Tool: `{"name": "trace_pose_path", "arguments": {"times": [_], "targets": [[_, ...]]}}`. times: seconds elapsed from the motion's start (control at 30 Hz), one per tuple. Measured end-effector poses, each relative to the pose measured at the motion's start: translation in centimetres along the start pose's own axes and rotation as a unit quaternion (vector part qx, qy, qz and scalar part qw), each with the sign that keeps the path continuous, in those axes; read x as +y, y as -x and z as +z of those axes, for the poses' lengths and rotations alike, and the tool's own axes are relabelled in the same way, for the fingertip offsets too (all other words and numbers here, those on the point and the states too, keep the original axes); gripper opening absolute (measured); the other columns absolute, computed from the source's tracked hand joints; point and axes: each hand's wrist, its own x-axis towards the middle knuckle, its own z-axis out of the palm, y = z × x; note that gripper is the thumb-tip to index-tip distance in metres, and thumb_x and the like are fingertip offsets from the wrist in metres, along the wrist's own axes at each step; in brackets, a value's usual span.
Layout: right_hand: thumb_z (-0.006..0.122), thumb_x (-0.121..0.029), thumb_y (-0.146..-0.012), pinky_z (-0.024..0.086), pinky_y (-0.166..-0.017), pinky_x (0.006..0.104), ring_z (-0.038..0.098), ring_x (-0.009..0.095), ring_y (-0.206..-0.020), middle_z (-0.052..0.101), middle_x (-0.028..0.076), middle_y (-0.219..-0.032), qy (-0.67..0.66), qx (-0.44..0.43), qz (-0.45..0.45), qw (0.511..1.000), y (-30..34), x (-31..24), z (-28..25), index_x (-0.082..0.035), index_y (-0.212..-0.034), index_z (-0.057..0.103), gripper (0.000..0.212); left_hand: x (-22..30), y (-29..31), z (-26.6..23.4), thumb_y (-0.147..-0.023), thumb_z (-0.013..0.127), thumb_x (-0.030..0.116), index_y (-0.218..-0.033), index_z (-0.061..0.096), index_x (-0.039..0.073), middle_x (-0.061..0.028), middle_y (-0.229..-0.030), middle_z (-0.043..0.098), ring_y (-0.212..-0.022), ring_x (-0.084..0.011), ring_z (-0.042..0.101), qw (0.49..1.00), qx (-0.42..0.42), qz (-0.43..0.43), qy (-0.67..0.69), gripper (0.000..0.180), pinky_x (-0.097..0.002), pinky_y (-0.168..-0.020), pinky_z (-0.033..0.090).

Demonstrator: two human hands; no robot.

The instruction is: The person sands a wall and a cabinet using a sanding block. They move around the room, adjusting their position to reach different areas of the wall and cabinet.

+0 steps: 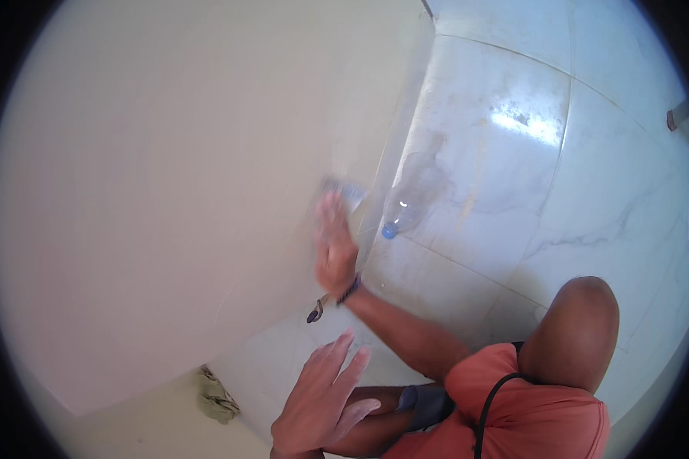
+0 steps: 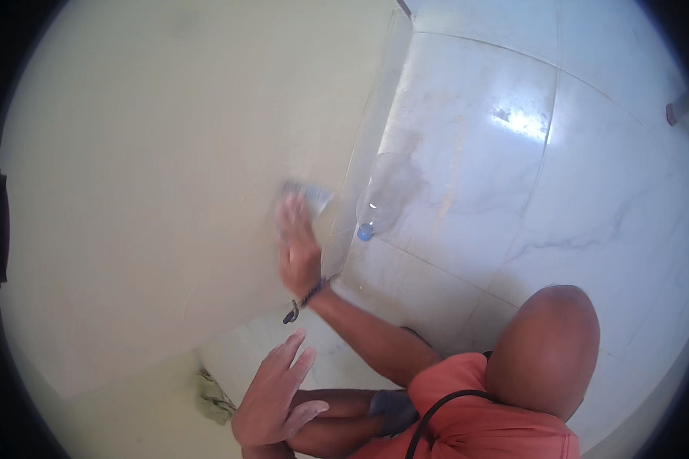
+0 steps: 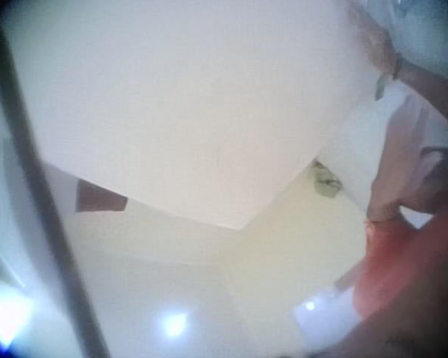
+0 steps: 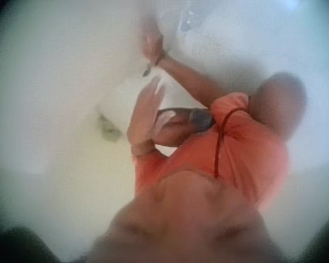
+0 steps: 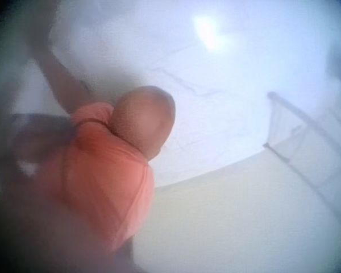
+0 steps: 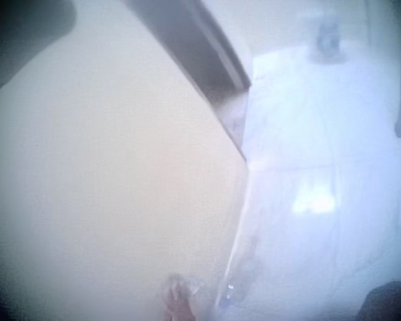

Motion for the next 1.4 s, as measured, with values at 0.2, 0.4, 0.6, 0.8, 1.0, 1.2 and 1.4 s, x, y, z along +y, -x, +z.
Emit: {"name": "trace_pose_path", "arguments": {"times": [0.2,0.4,0.6,0.8,1.0,1.2,1.4], "targets": [[0.047,-0.003,-0.094,0.038,-0.108,0.0404,0.049,0.031,-0.129,0.055,0.02,-0.134,-0.052,0.015,0.112,0.992,-2.7,0.3,-6.4,0.002,-0.129,0.056,0.037,1.6,-2.2,-1.0,-0.077,0.075,0.025,-0.135,0.042,-0.007,-0.0333,-0.143,0.035,-0.124,-0.05,0.042,1.0,-0.001,-0.018,-0.016,0.074,-0.0494,-0.105,0.035],[0.047,-0.009,-0.097,0.038,-0.107,0.0398,0.045,0.032,-0.132,0.05,0.022,-0.138,-0.041,0.089,0.056,0.994,-15.1,1.7,-3.0,0.001,-0.132,0.053,0.036,2.9,0.2,-1.3,-0.079,0.074,0.025,-0.137,0.04,-0.007,-0.0339,-0.142,0.036,-0.124,-0.0502,0.042,0.999,0.008,-0.05,-0.008,0.075,-0.049,-0.105,0.034],[0.045,-0.009,-0.098,0.03,-0.113,0.0441,0.038,0.033,-0.137,0.044,0.022,-0.143,-0.081,-0.014,0.089,0.993,2.0,-2.8,0.0,0.0,-0.135,0.05,0.039,2.8,-2.5,-0.7,-0.079,0.074,0.027,-0.138,0.038,-0.007,-0.0332,-0.143,0.035,-0.125,-0.0497,0.042,0.999,0.012,-0.02,-0.036,0.077,-0.0502,-0.105,0.033],[0.044,-0.007,-0.098,0.034,-0.11,0.0416,0.041,0.035,-0.135,0.045,0.022,-0.142,-0.063,0.111,0.087,0.988,-11.8,0.1,-4.0,0.0,-0.135,0.05,0.038,6.3,-1.2,-1.0,-0.079,0.073,0.025,-0.136,0.041,-0.007,-0.0311,-0.14,0.039,-0.122,-0.0473,0.045,0.998,0.015,-0.013,-0.053,0.074,-0.0509,-0.103,0.035],[0.048,-0.008,-0.096,0.035,-0.111,0.041,0.037,0.036,-0.137,0.043,0.021,-0.144,-0.026,0.025,0.064,0.997,-0.8,-2.6,0.4,-0.001,-0.133,0.053,0.038,6.5,-1.7,-0.5,-0.077,0.073,0.023,-0.137,0.041,-0.006,-0.0291,-0.14,0.041,-0.121,-0.0459,0.046,0.998,-0.009,0.006,-0.061,0.074,-0.051,-0.103,0.036],[0.046,-0.019,-0.1,0.04,-0.102,0.0338,0.053,0.022,-0.121,0.057,0.016,-0.132,-0.11,-0.066,0.309,0.942,4.5,-1.6,-6.6,0.0,-0.131,0.054,0.037,5.6,-2.2,0.6,-0.077,0.073,0.02,-0.14,0.038,-0.002,-0.0259,-0.141,0.04,-0.124,-0.0426,0.044,0.996,0.02,-0.018,-0.086,0.075,-0.0508,-0.104,0.035],[0.045,-0.02,-0.1,0.038,-0.105,0.0342,0.052,0.029,-0.126,0.053,0.02,-0.136,-0.058,0.08,0.14,0.985,-10.4,-0.1,-7.0,0.007,-0.132,0.05,0.042,7.5,1.2,0.7,-0.077,0.073,0.022,-0.137,0.042,-0.002,-0.0261,-0.141,0.041,-0.121,-0.0439,0.045,0.997,0.028,0.002,-0.068,0.072,-0.0502,-0.104,0.035]]}}
